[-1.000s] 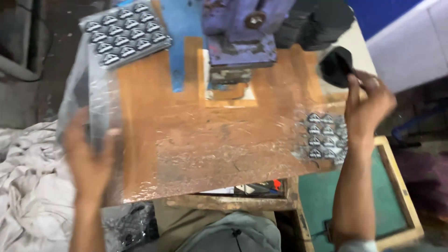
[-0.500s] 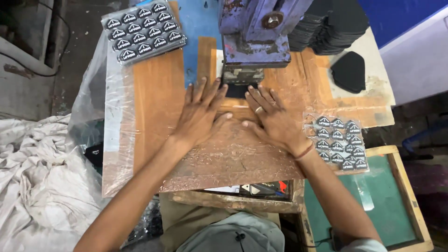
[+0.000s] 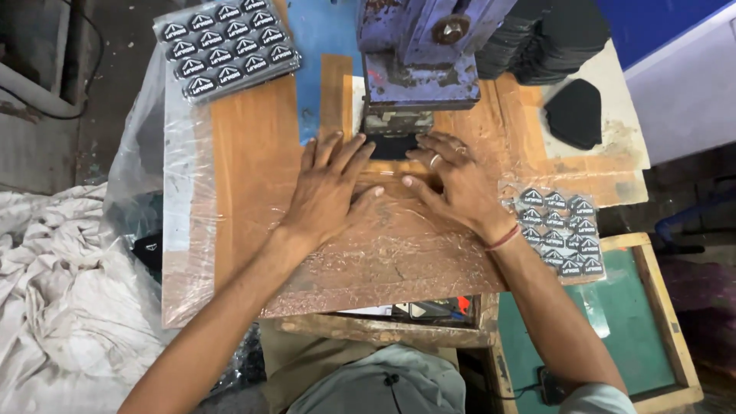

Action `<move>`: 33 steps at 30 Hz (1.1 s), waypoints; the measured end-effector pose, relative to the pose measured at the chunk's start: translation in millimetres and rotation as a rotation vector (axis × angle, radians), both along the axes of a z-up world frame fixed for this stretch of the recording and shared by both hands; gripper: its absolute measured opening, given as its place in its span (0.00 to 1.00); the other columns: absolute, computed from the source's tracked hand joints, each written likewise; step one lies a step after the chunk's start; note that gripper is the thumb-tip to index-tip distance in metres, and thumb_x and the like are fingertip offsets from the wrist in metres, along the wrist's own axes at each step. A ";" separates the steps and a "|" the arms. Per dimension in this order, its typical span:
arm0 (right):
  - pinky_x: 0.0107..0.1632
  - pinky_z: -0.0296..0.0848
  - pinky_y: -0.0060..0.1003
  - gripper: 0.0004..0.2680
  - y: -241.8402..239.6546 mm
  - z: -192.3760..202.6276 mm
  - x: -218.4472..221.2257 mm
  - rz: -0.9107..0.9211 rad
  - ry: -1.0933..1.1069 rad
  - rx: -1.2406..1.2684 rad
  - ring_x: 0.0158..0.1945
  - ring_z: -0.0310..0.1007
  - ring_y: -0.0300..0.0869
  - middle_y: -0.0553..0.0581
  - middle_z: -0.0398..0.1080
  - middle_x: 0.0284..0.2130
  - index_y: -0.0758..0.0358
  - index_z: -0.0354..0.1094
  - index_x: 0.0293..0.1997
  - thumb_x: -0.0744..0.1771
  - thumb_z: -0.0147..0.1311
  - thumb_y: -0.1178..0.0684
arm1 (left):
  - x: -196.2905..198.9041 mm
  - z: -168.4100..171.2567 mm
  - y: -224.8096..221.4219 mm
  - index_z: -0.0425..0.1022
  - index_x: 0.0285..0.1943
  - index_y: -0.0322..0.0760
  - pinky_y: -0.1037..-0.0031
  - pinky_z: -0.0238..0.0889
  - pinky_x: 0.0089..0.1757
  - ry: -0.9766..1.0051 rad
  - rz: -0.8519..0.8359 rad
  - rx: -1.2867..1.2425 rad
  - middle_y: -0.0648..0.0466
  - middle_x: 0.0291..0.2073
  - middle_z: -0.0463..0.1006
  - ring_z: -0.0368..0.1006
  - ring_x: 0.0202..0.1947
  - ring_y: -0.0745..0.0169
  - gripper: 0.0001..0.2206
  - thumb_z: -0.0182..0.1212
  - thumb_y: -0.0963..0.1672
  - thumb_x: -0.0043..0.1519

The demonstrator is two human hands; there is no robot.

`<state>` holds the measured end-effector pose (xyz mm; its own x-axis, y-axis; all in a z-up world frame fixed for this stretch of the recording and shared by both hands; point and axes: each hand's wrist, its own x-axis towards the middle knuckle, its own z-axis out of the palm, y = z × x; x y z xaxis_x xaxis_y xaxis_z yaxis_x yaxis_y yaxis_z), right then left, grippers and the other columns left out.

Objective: Stamping logos onto black fabric pieces using a industrial press machine.

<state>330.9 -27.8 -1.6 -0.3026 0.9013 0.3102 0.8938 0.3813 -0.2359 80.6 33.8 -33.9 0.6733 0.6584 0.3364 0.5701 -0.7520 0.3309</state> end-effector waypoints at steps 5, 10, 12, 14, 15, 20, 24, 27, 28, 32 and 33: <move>0.69 0.63 0.50 0.11 -44.5 19.7 -7.1 -0.068 -0.064 0.041 0.67 0.67 0.55 0.63 0.73 0.59 0.57 0.73 0.50 0.68 0.60 0.43 | -1.0 -13.2 -2.9 0.66 0.73 0.34 0.39 0.43 0.66 -0.030 -0.003 0.073 0.44 0.71 0.62 0.53 0.71 0.35 0.31 0.55 0.55 0.66; 0.60 0.70 0.51 0.21 -155.0 3.3 78.6 -0.723 0.128 0.090 0.58 0.72 0.61 0.70 0.73 0.53 0.73 0.67 0.62 0.66 0.64 0.50 | 1.8 -11.5 -3.1 0.66 0.73 0.34 0.37 0.43 0.67 -0.030 -0.023 0.120 0.44 0.72 0.64 0.54 0.72 0.35 0.29 0.56 0.54 0.67; 0.57 0.70 0.51 0.22 -167.5 1.7 94.0 -0.818 0.069 0.089 0.54 0.73 0.60 0.68 0.74 0.49 0.73 0.68 0.62 0.65 0.67 0.49 | 3.2 -7.7 -4.6 0.67 0.72 0.33 0.36 0.42 0.66 -0.036 -0.043 0.080 0.44 0.72 0.64 0.54 0.72 0.35 0.29 0.56 0.53 0.67; 0.54 0.71 0.51 0.23 -171.0 3.0 101.9 -0.898 0.015 0.094 0.50 0.74 0.60 0.67 0.75 0.46 0.73 0.69 0.61 0.64 0.71 0.48 | 2.4 -4.4 -5.3 0.67 0.72 0.32 0.35 0.42 0.66 -0.040 -0.047 0.049 0.44 0.72 0.64 0.54 0.72 0.35 0.28 0.55 0.53 0.67; 0.51 0.72 0.49 0.24 -169.7 5.2 102.4 -0.890 0.070 0.090 0.48 0.75 0.57 0.66 0.76 0.44 0.73 0.70 0.60 0.62 0.71 0.49 | 1.7 -4.2 -6.7 0.67 0.72 0.32 0.35 0.42 0.66 -0.050 -0.045 0.036 0.43 0.72 0.64 0.54 0.72 0.35 0.28 0.55 0.53 0.68; 0.46 0.73 0.46 0.22 -166.9 9.8 118.3 -0.864 0.074 0.112 0.43 0.77 0.54 0.64 0.76 0.40 0.71 0.71 0.55 0.61 0.74 0.49 | 1.9 -2.1 -6.9 0.67 0.72 0.31 0.36 0.41 0.67 -0.071 -0.027 0.021 0.43 0.72 0.65 0.55 0.72 0.35 0.28 0.55 0.53 0.68; 0.44 0.73 0.44 0.21 -168.9 8.3 124.3 -0.949 0.107 0.063 0.39 0.77 0.51 0.62 0.76 0.38 0.69 0.73 0.53 0.60 0.75 0.50 | 2.3 -1.9 -8.1 0.68 0.73 0.32 0.38 0.41 0.67 -0.066 -0.025 0.025 0.43 0.72 0.65 0.55 0.72 0.35 0.28 0.55 0.53 0.68; 0.42 0.73 0.45 0.24 -169.7 12.2 118.8 -0.958 0.049 0.177 0.39 0.75 0.51 0.62 0.74 0.37 0.70 0.73 0.55 0.58 0.76 0.50 | 3.9 -1.1 -8.1 0.68 0.72 0.32 0.38 0.41 0.68 -0.070 -0.024 0.026 0.43 0.72 0.65 0.55 0.72 0.35 0.28 0.55 0.53 0.67; 0.42 0.72 0.45 0.25 -169.0 14.4 114.4 -0.946 -0.013 0.258 0.39 0.74 0.52 0.63 0.73 0.36 0.71 0.72 0.56 0.57 0.77 0.51 | 3.5 -0.9 -8.3 0.68 0.72 0.32 0.38 0.41 0.67 -0.069 -0.020 0.025 0.43 0.71 0.65 0.55 0.71 0.35 0.28 0.56 0.53 0.67; 0.38 0.70 0.46 0.21 -183.2 29.5 102.7 -0.999 -0.020 0.210 0.35 0.72 0.52 0.63 0.71 0.31 0.70 0.75 0.53 0.59 0.77 0.52 | 5.5 -3.5 -7.5 0.68 0.72 0.33 0.37 0.42 0.67 -0.049 0.000 0.039 0.44 0.71 0.66 0.56 0.71 0.35 0.28 0.56 0.53 0.66; 0.36 0.71 0.41 0.14 -188.5 41.4 89.2 -0.915 0.057 0.184 0.35 0.74 0.49 0.62 0.72 0.34 0.69 0.75 0.50 0.63 0.72 0.55 | 5.4 -6.8 -7.4 0.68 0.72 0.33 0.37 0.43 0.67 -0.054 -0.012 0.048 0.44 0.71 0.66 0.55 0.71 0.35 0.28 0.56 0.52 0.66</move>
<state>420.1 -216.4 39.8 0.5206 0.7165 0.4643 0.8537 -0.4292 -0.2949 86.0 26.4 -40.7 0.6609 0.6327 0.4035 0.5436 -0.7744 0.3239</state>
